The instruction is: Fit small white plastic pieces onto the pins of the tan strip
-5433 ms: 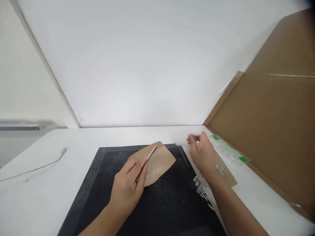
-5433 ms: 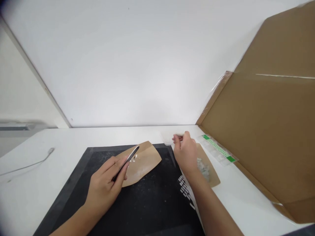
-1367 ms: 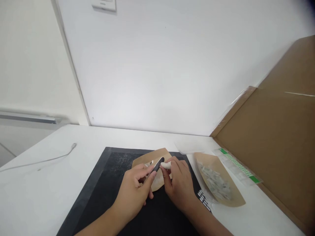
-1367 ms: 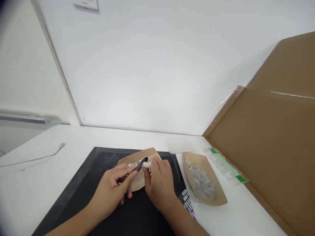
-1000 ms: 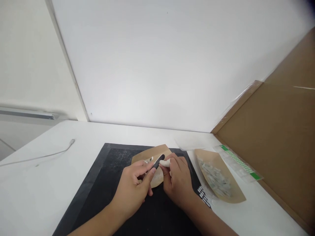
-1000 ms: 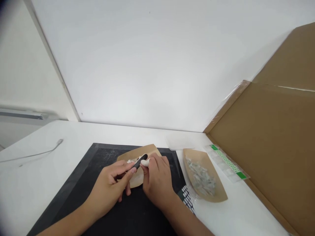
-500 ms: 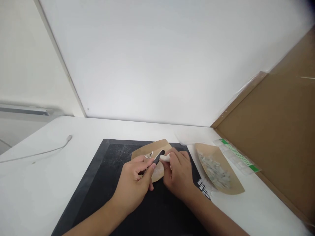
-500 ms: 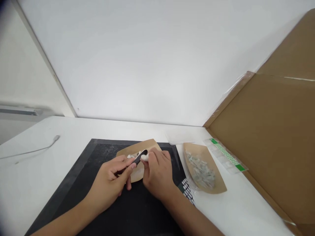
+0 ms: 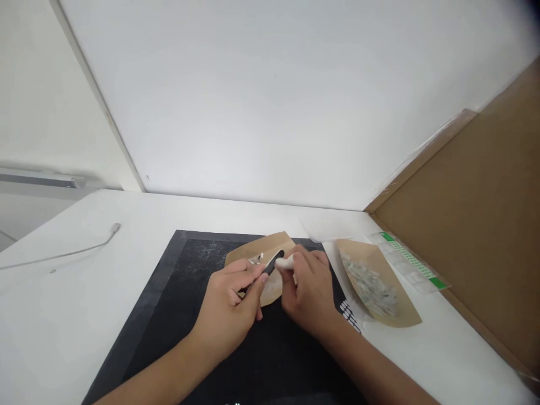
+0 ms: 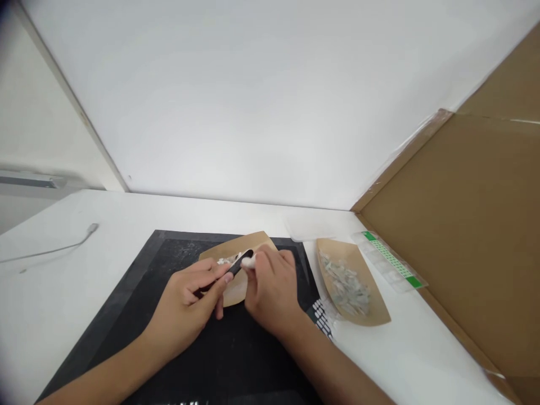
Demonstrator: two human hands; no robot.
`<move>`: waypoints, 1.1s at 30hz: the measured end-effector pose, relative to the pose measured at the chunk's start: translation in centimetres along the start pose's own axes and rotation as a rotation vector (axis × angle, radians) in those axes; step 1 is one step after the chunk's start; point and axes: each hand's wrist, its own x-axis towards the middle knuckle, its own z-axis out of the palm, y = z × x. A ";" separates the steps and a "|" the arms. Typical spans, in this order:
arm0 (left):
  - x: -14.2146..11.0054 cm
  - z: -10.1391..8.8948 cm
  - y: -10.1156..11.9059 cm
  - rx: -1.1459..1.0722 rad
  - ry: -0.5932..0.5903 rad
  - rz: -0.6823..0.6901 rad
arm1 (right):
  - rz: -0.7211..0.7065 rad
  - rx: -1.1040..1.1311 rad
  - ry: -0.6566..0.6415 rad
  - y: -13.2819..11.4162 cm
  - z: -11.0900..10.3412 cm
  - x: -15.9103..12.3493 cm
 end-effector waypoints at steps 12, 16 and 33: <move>0.0 -0.1 0.0 0.050 0.003 0.050 | -0.031 0.048 -0.010 -0.4 -0.1 0.1; 0.0 -0.1 0.0 0.051 0.019 0.063 | -0.009 0.027 0.030 -0.4 -0.1 0.1; -0.2 0.1 0.0 0.097 0.071 0.206 | 0.083 0.094 0.126 -0.2 -0.3 0.4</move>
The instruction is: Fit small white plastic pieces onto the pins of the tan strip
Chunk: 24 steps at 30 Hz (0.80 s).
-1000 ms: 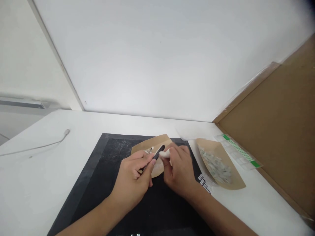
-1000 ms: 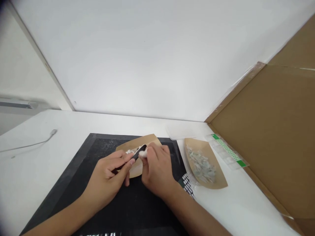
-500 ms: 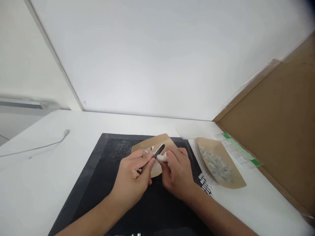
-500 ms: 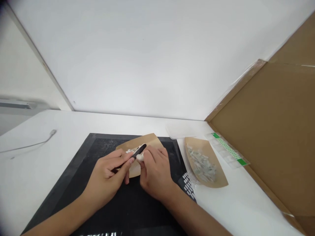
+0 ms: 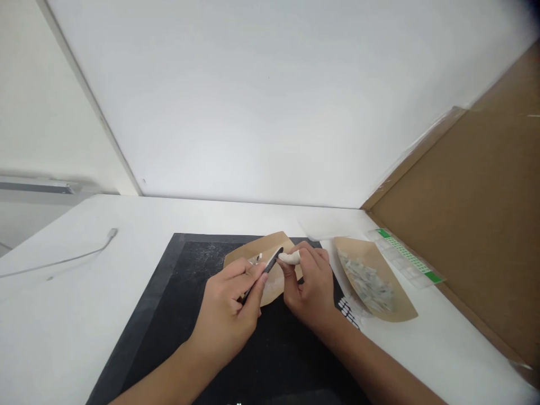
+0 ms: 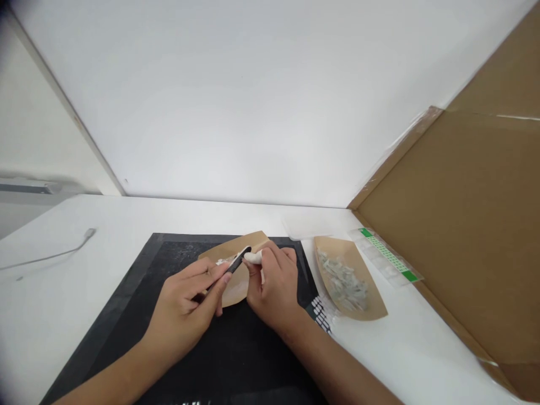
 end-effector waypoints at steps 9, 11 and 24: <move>-0.4 0.4 -0.1 0.121 0.013 0.127 | -0.004 0.009 -0.016 -0.6 -0.2 -0.2; -0.4 0.4 -0.1 0.141 0.022 0.166 | -0.030 0.035 -0.064 -0.8 -0.2 -0.3; -1.0 0.4 -0.6 0.307 0.029 0.305 | 0.038 0.045 -0.033 -0.7 -0.3 -0.3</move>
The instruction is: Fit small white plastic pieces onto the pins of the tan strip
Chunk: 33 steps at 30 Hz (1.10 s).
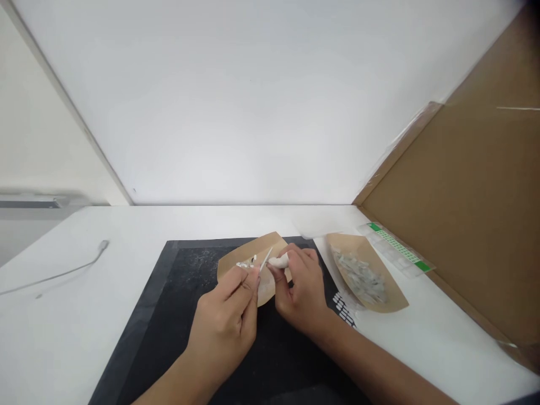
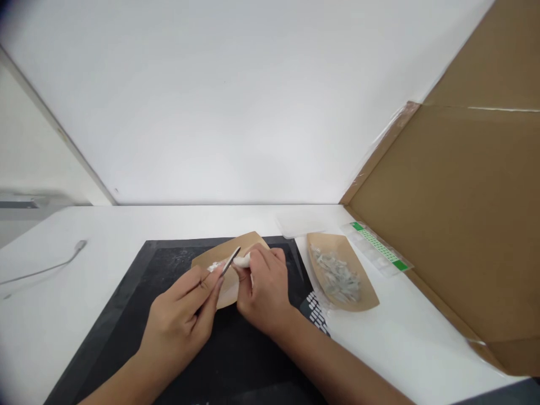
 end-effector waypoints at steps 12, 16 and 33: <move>-0.1 -0.1 -0.2 -0.008 -0.017 -0.051 | 0.003 -0.009 0.016 0.1 0.4 0.1; 0.4 -0.1 0.0 -0.069 0.010 -0.099 | -0.041 0.018 -0.042 0.3 0.4 0.1; 1.2 -1.1 0.0 -0.256 0.016 -0.397 | 0.396 0.320 -0.122 6.9 -4.7 1.4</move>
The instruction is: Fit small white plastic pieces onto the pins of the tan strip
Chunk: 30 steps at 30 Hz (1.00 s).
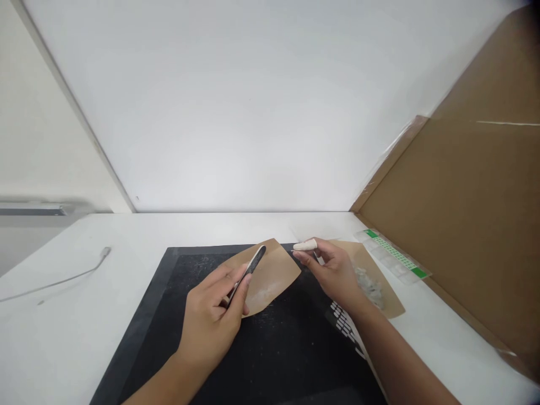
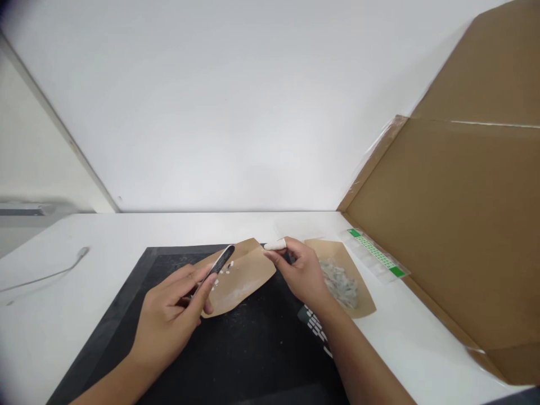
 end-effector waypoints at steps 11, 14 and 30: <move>0.1 0.2 -0.9 0.106 0.026 0.075 | 0.158 -0.168 0.062 2.1 -5.4 1.2; 0.0 0.3 -1.0 0.126 0.021 0.086 | 0.186 -0.379 0.081 5.1 -8.6 1.4; -0.5 0.5 -1.7 0.149 -0.032 0.063 | 0.501 -0.630 -0.221 7.7 -14.6 -0.8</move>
